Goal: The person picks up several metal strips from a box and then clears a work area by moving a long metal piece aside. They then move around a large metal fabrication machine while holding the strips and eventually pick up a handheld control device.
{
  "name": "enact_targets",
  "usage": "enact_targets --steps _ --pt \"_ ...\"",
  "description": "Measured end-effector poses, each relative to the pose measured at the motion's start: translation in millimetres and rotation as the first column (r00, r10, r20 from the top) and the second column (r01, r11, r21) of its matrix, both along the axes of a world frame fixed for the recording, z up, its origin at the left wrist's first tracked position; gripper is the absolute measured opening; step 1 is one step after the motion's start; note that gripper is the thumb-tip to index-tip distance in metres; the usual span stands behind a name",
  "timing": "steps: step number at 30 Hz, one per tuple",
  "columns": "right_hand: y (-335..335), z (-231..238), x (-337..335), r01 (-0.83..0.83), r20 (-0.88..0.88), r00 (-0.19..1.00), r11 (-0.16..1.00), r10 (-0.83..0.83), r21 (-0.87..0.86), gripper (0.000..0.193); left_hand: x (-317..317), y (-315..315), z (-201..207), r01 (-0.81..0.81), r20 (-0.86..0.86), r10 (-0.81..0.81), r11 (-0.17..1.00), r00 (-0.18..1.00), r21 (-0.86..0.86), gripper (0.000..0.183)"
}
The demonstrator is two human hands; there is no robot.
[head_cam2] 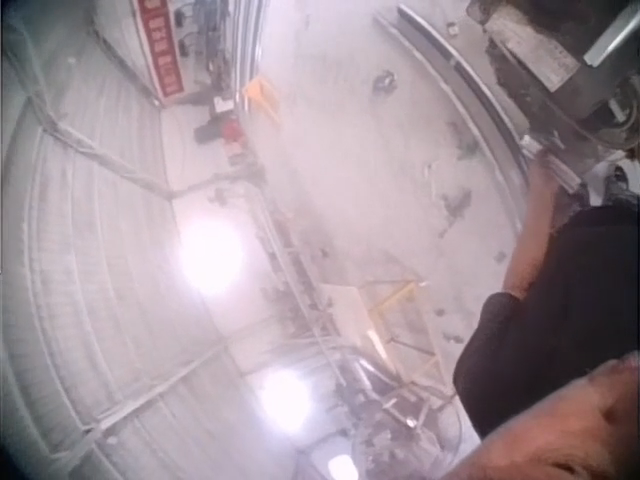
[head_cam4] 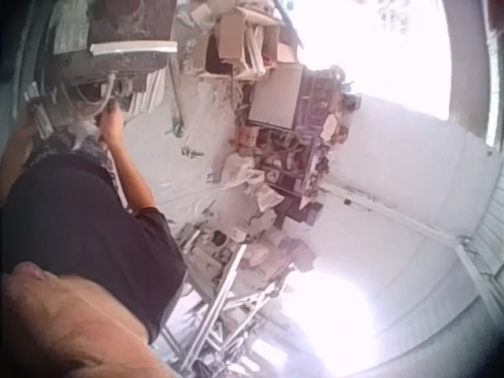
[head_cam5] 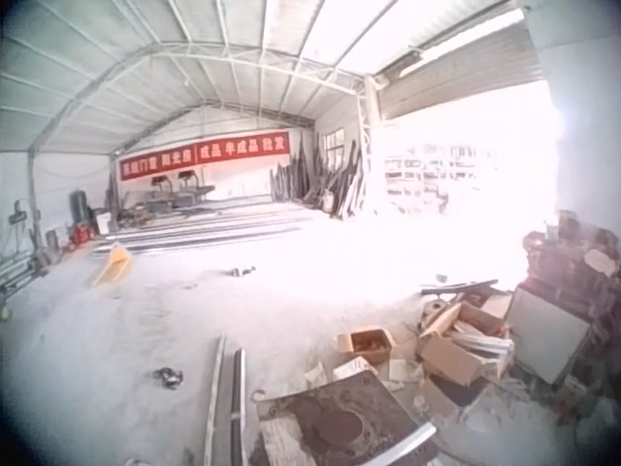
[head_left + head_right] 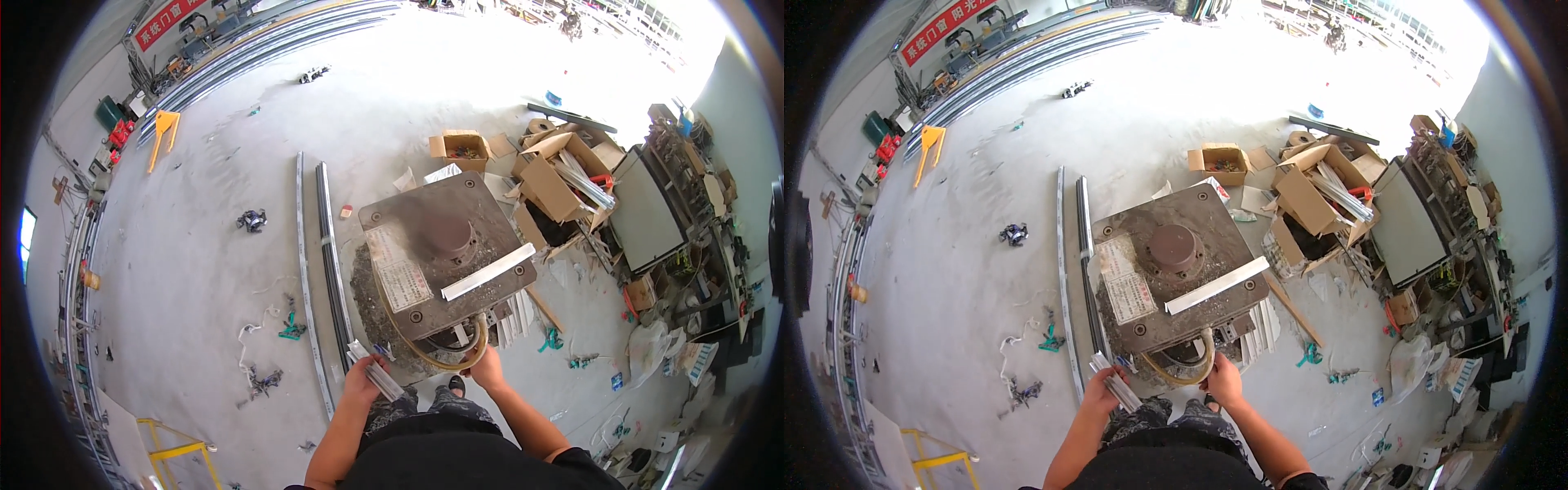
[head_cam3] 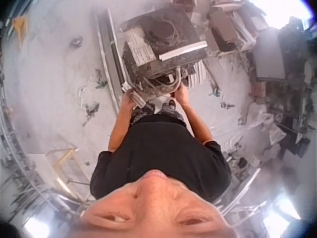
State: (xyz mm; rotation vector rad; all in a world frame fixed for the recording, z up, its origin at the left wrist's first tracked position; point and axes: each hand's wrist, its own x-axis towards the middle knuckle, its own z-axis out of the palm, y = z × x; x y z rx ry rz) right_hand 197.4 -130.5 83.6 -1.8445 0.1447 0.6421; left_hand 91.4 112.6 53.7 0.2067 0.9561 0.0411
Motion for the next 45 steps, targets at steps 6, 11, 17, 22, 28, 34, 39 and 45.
enact_targets --steps 6,11,17,22,28,34,39,45 --pt "2.6 5.9 4.1 -0.008 0.029 1.000 1.000 0.007 0.029 0.012 0.5 -16.2 -7.3 0.028 -0.002 -0.028 0.999 1.000 0.029 0.012" --pt "-14.5 -6.3 18.6 -0.189 0.297 0.921 0.957 0.250 -0.221 0.026 -22.1 -59.7 -24.0 0.098 -0.037 -0.096 0.994 0.995 0.051 0.011" --pt "-14.7 -7.8 36.1 -0.313 0.393 0.819 0.900 0.418 -0.304 0.022 -55.4 -116.7 -19.4 0.072 -0.010 -0.072 0.997 0.997 -0.005 0.014" --pt "-16.3 -5.5 47.3 -0.331 0.406 0.816 0.909 0.411 -0.254 0.021 -81.6 -141.1 -6.8 -0.033 -0.099 0.039 0.998 0.994 0.060 0.014" --pt "-14.4 -5.7 49.9 -0.372 0.372 0.824 0.904 0.426 -0.211 0.023 -106.0 -139.5 -12.8 -0.086 -0.094 0.095 0.992 0.991 0.089 0.011" --pt "-15.2 -11.3 54.7 -0.399 0.290 0.849 0.896 0.442 -0.196 0.024 -94.2 -145.1 -2.6 -0.055 -0.062 0.058 0.997 0.996 0.045 0.012" --pt "-39.2 -4.8 54.6 -0.678 0.163 0.675 0.692 0.719 -0.247 0.022 -91.9 -137.5 -6.1 0.011 -0.113 -0.010 1.000 0.994 0.013 0.011" --pt "-81.7 15.9 4.0 -0.103 -0.333 0.870 0.795 0.363 0.598 0.017 -89.5 -117.1 -16.7 0.059 -0.129 -0.052 0.997 0.990 0.052 0.014"
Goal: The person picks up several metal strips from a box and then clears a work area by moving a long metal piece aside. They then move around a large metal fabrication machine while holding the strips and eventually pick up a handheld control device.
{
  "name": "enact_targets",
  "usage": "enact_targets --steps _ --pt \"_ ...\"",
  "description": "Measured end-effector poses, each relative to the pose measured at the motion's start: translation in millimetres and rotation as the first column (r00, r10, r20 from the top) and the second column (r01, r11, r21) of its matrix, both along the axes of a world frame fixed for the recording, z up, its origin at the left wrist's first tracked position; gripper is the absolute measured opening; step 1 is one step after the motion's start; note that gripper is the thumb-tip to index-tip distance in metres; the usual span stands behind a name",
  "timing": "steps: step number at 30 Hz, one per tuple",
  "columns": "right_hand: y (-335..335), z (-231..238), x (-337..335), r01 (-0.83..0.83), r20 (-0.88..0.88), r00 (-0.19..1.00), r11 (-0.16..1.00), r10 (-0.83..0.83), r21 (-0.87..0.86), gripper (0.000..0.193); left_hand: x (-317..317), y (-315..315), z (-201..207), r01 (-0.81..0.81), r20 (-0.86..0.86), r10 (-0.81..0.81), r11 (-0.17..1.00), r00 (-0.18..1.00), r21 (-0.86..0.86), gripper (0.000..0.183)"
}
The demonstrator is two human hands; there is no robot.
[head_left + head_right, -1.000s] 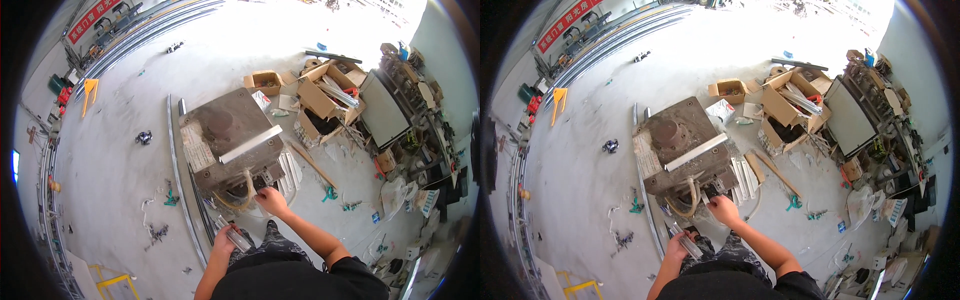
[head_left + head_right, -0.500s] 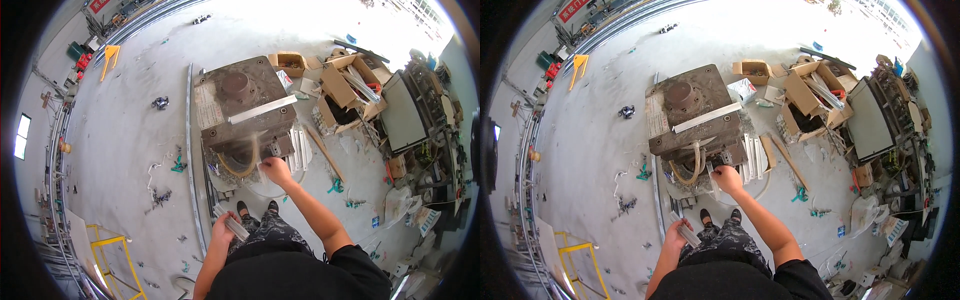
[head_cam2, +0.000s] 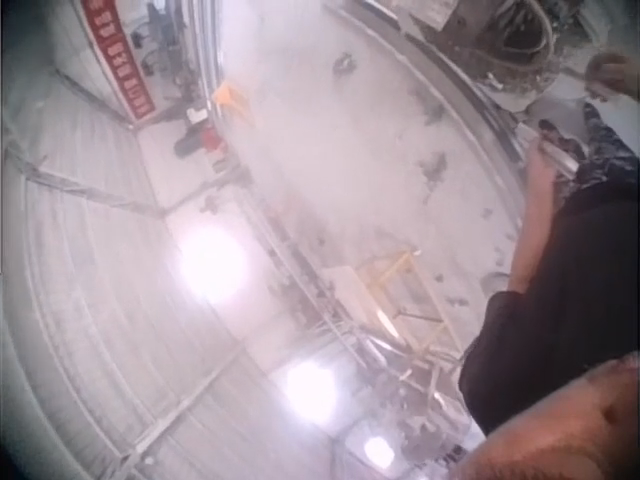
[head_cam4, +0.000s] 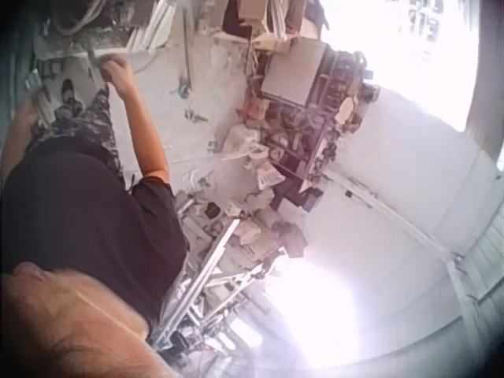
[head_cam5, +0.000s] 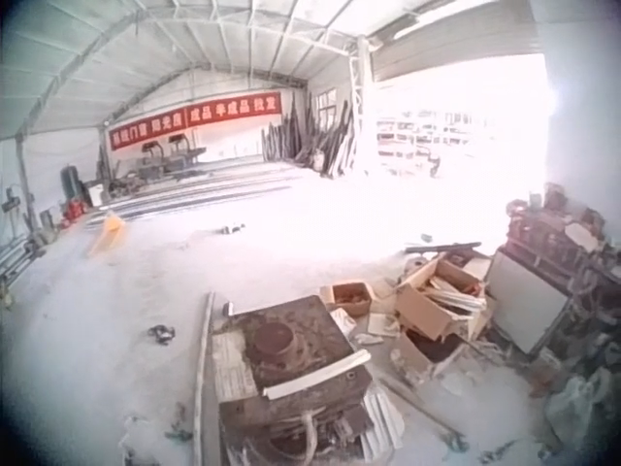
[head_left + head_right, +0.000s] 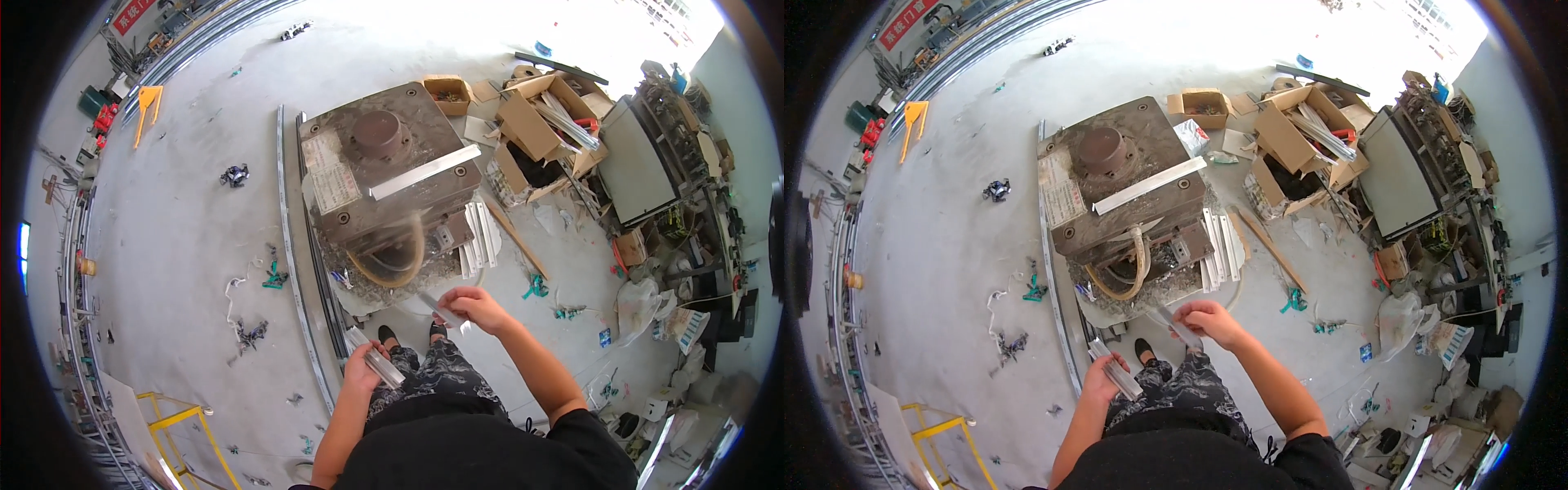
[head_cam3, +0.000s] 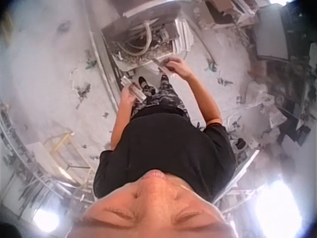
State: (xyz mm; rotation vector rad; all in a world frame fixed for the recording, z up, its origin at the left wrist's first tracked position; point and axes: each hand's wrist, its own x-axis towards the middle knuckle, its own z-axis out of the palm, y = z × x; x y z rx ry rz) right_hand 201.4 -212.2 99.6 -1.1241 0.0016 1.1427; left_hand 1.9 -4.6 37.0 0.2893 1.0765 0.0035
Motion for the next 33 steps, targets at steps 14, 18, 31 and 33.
enact_targets --steps 14,18,31,33 --pt "49.5 -18.6 -2.3 0.175 0.400 0.915 0.946 -0.054 -0.272 0.025 12.1 28.5 7.6 0.000 0.029 0.001 0.999 1.000 -0.041 0.010" --pt "52.3 -21.6 9.6 0.125 0.417 0.908 0.928 0.035 -0.352 0.027 2.4 44.1 -1.3 -0.027 0.057 0.028 1.000 0.998 -0.014 0.012" --pt "67.3 -31.7 1.6 0.350 0.384 0.891 0.906 -0.243 -0.237 0.013 14.7 46.4 -9.3 -0.079 0.030 0.079 0.997 0.996 -0.009 0.011" --pt "79.6 -37.2 -1.1 0.424 0.384 0.858 0.892 -0.341 -0.155 0.013 23.0 39.1 2.4 -0.111 -0.001 0.111 0.993 0.994 -0.047 0.010"
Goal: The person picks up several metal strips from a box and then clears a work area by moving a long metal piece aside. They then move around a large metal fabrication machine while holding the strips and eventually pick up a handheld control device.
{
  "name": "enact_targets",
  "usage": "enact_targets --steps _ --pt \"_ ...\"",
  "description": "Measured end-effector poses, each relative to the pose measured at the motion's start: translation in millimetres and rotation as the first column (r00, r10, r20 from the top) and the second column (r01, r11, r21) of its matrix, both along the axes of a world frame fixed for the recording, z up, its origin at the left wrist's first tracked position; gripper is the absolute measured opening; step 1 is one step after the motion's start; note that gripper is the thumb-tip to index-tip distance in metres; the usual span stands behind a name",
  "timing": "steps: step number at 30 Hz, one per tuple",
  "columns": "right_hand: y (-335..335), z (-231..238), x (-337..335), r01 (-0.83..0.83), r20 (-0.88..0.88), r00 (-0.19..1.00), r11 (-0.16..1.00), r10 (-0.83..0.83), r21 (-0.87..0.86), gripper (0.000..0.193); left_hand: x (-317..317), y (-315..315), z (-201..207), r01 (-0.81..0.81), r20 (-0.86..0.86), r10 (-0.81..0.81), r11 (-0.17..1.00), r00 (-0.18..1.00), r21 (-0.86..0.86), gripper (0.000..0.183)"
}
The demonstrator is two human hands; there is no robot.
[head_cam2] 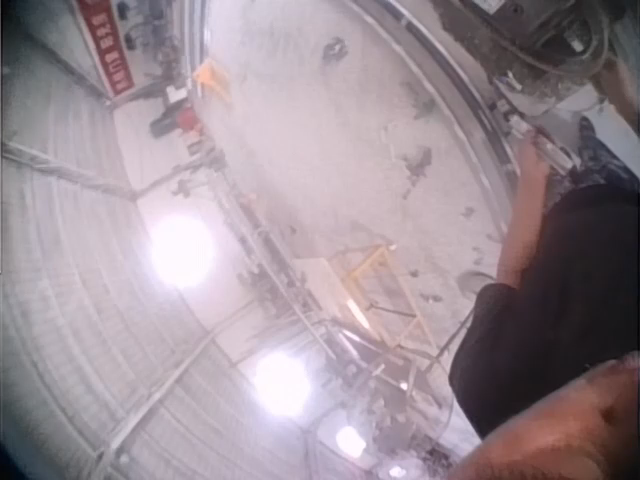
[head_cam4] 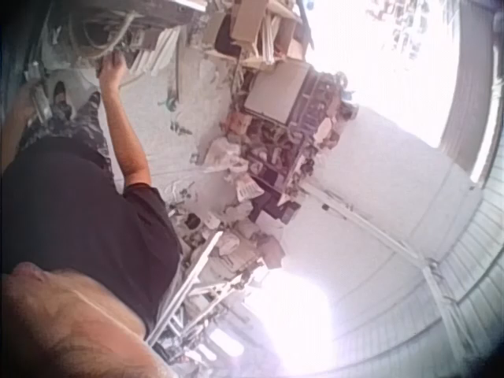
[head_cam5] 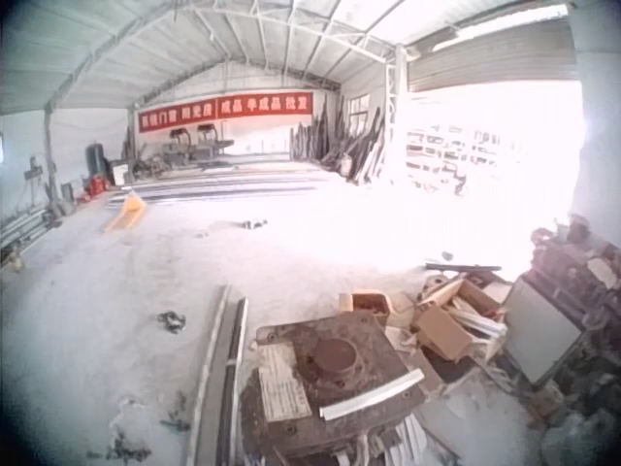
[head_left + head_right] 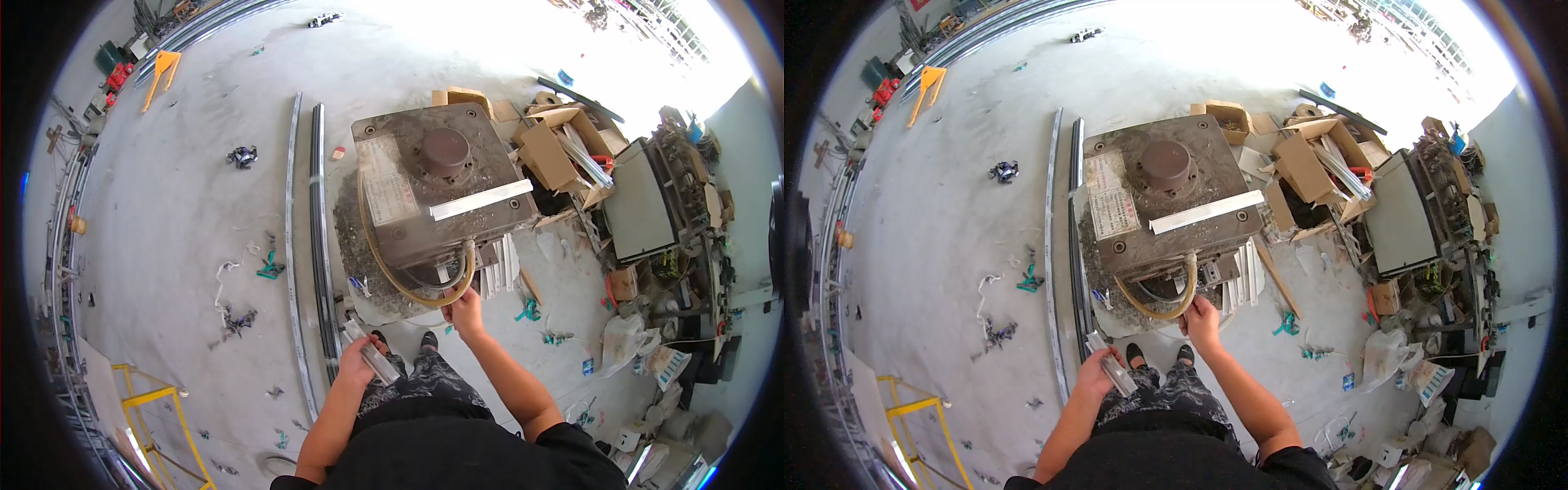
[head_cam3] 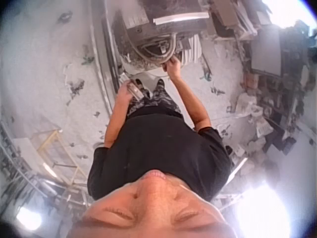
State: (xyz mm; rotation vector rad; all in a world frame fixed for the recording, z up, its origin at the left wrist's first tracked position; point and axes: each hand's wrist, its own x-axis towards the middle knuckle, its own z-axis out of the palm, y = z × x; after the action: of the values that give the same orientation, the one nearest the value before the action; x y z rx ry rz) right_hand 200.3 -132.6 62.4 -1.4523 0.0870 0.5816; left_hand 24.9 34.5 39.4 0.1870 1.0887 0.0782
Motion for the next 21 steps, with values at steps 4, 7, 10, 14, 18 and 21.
enact_targets --steps 4,7,10,14,18,21 --pt "7.2 -1.6 9.9 0.001 0.025 1.000 0.996 0.002 -0.090 0.015 3.5 -13.0 3.4 0.024 0.020 -0.025 0.999 0.999 0.045 0.010" --pt "9.3 5.6 13.0 -0.053 -0.089 0.995 0.997 0.047 -0.062 0.017 -3.4 -18.9 -2.4 0.006 -0.005 -0.006 0.999 1.000 0.032 0.009" --pt "10.0 9.6 14.5 -0.077 -0.162 0.984 0.996 0.070 -0.041 0.018 -2.5 -28.8 -4.4 0.040 -0.001 -0.040 0.999 0.999 0.030 0.009" --pt "10.0 4.6 17.7 -0.129 -0.240 0.963 0.991 0.118 -0.029 0.026 -4.2 -40.8 -4.6 0.057 0.019 -0.057 0.998 0.998 -0.002 0.011" --pt "10.1 2.5 21.3 -0.147 -0.303 0.944 0.988 0.128 -0.040 0.030 0.0 -32.2 -4.1 0.065 -0.054 -0.070 0.995 0.996 -0.078 0.013" --pt "10.4 5.1 24.2 -0.185 -0.284 0.945 0.981 0.162 -0.056 0.031 10.7 -4.9 -4.9 0.130 -0.003 -0.130 0.991 0.991 0.011 0.015"
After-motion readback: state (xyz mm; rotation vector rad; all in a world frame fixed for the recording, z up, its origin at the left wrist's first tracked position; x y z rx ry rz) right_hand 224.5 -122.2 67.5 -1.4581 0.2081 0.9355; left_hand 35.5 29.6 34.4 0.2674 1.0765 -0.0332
